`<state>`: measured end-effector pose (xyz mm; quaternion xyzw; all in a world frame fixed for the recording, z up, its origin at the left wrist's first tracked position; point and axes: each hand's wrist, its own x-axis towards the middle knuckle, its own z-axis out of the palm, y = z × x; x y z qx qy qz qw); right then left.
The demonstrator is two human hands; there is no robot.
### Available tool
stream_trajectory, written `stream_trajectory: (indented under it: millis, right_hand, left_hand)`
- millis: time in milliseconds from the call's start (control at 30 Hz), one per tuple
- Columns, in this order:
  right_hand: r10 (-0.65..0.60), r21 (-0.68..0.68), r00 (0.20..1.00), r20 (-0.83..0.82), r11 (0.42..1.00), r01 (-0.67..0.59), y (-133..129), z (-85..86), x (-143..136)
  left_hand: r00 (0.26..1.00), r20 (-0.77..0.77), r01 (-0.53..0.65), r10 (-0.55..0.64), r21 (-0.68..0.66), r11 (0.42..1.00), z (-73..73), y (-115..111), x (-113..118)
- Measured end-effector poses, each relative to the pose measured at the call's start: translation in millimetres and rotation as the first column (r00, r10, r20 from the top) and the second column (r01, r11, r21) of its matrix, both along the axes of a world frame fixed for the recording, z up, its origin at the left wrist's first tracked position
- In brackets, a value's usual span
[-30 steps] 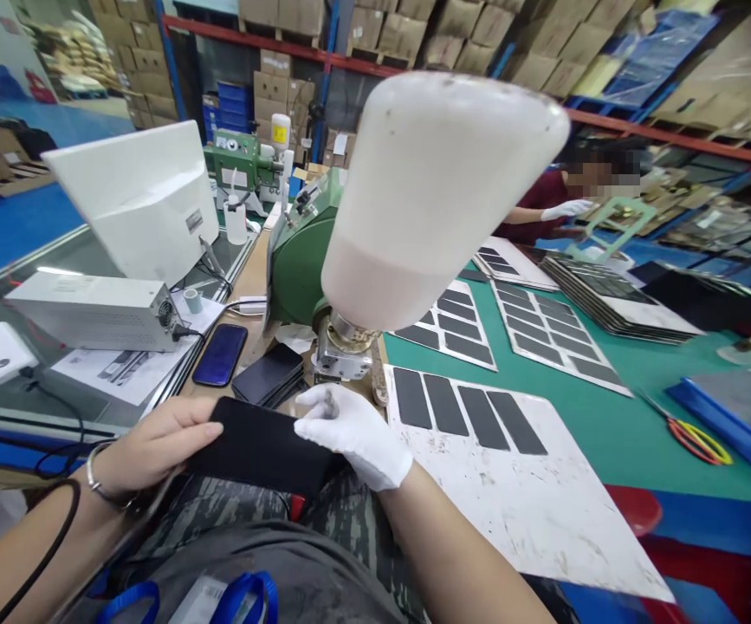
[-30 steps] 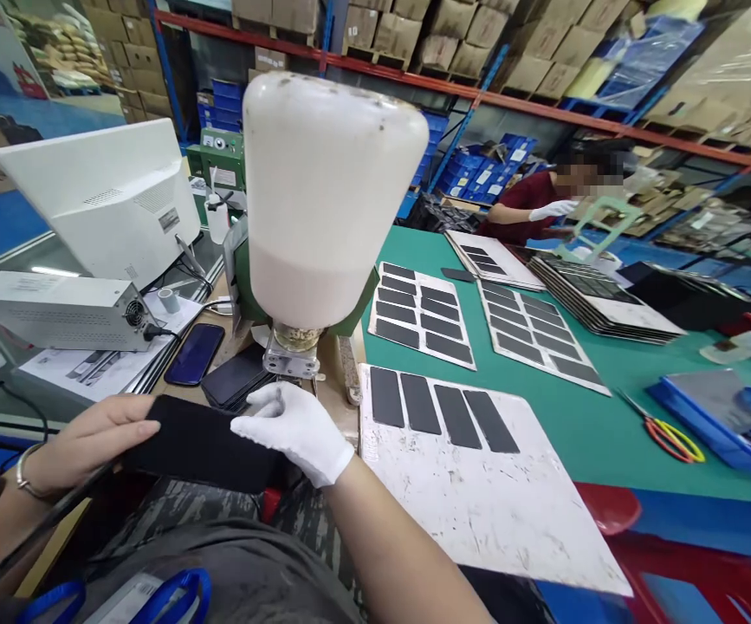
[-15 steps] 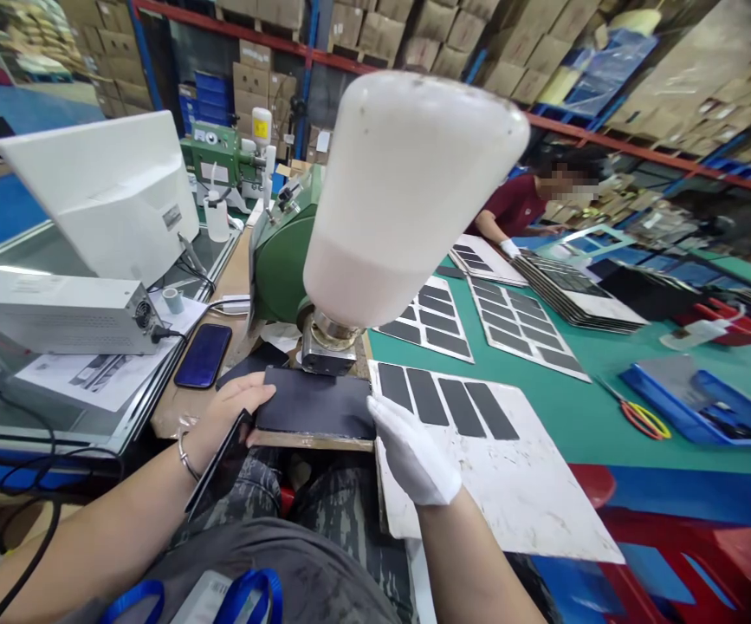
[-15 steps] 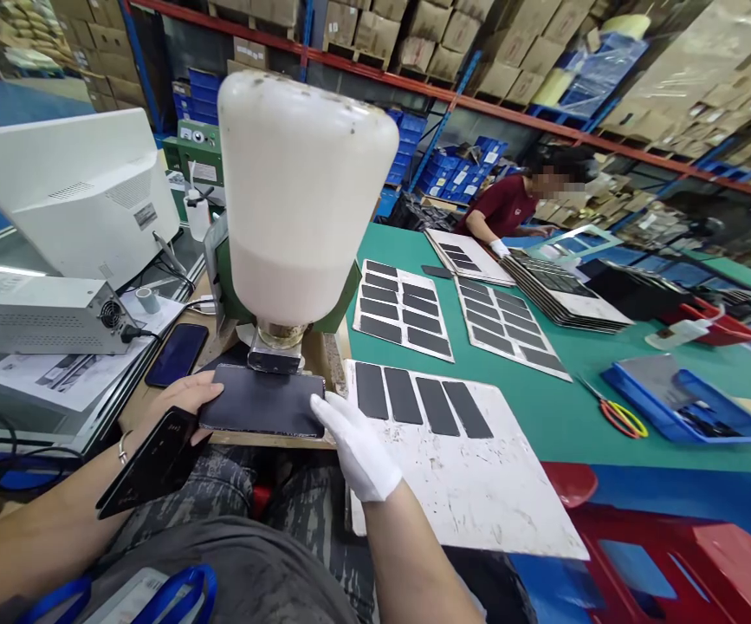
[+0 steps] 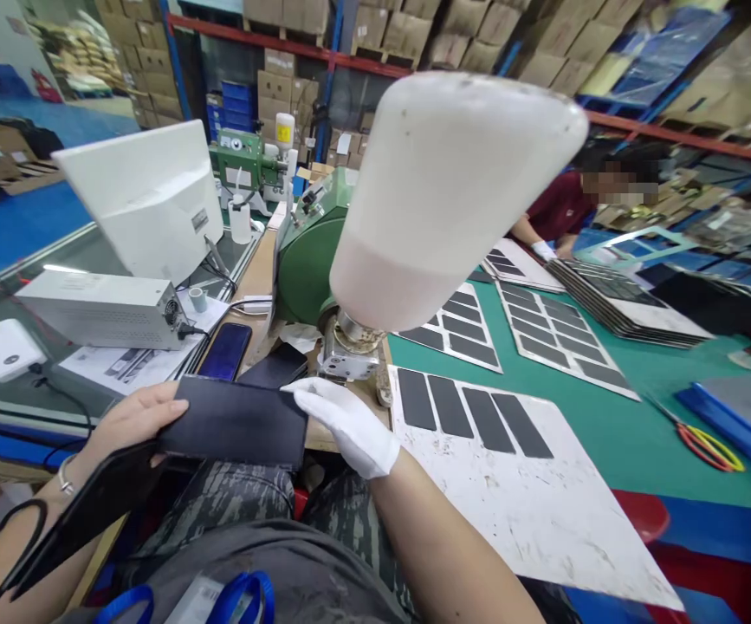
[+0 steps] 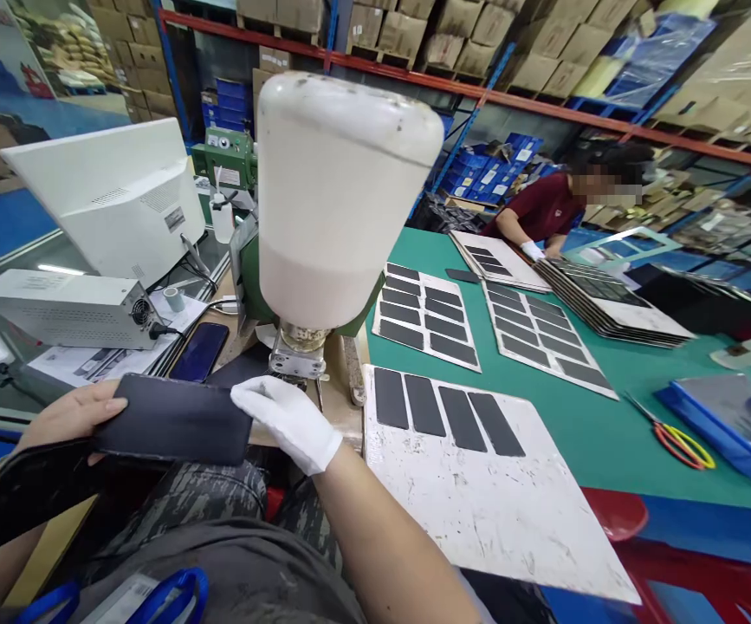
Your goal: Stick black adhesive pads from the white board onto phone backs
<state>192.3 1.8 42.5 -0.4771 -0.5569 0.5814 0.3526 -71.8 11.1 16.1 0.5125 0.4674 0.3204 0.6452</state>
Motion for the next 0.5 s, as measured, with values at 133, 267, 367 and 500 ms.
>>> stream_trajectory:
  millis: [133, 267, 367, 500]
  right_hand:
    - [0.169, -0.041, 0.964, 0.205, 0.986, -0.164, -2, -9.0, 4]
    - [0.198, -0.033, 0.935, 0.295, 0.980, -0.197, -14, -24.3, 15]
    - [0.021, -0.148, 0.997, 0.074, 0.989, -0.010, -27, -29.4, 31]
    - [-0.282, -0.275, 0.921, -0.267, 0.939, 0.208, -43, -20.6, 53]
  left_hand:
    - [0.931, -0.076, 0.365, -0.357, 0.143, 0.920, 13.7, 0, 31]
    - [0.834, -0.099, 0.552, -0.544, 0.172, 0.816, 6.6, 18, 68]
    - [0.847, 0.072, 0.522, -0.527, 0.076, 0.850, -15.3, 35, 90]
    - [0.766, 0.340, 0.570, -0.545, 0.034, 0.821, -38.5, 43, 117]
